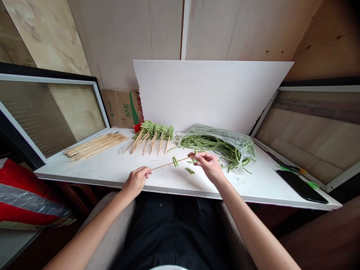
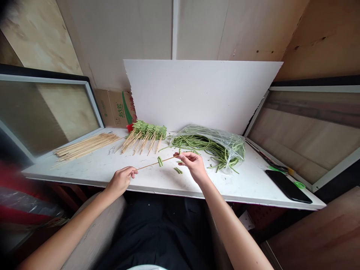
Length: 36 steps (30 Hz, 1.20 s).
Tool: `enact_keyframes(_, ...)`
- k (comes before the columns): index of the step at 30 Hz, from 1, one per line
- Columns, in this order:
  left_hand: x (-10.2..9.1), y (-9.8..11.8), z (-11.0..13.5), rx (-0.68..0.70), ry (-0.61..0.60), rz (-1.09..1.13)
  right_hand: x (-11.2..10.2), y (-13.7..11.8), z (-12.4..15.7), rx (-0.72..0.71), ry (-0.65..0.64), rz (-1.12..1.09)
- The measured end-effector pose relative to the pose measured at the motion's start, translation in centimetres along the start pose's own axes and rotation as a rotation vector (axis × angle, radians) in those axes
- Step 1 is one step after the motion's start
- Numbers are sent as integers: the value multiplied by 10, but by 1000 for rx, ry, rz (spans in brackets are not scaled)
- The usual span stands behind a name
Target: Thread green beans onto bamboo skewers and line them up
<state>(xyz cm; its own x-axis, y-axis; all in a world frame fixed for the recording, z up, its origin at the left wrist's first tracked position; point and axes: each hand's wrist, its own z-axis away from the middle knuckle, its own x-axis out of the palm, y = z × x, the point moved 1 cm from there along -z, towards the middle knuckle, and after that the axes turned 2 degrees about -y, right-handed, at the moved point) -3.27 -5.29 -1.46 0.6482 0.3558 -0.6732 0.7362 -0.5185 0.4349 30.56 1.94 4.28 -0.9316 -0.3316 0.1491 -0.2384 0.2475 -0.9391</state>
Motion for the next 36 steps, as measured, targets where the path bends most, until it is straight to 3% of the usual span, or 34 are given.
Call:
enact_keyframes(4,4,-7,1,25,-17,16,2,-2,0,-39,6,-3)
enact_keyframes(18,-7,-9,-3,11,183,5,4,10,-2,45,51,-103)
enact_keyframes(24,-7,-6,-2,1,113,34,10,1,0,-11,82,-42)
enact_keyframes(36,-3,-13,1,37,-149,171,21,-21,8,-169,-20,60)
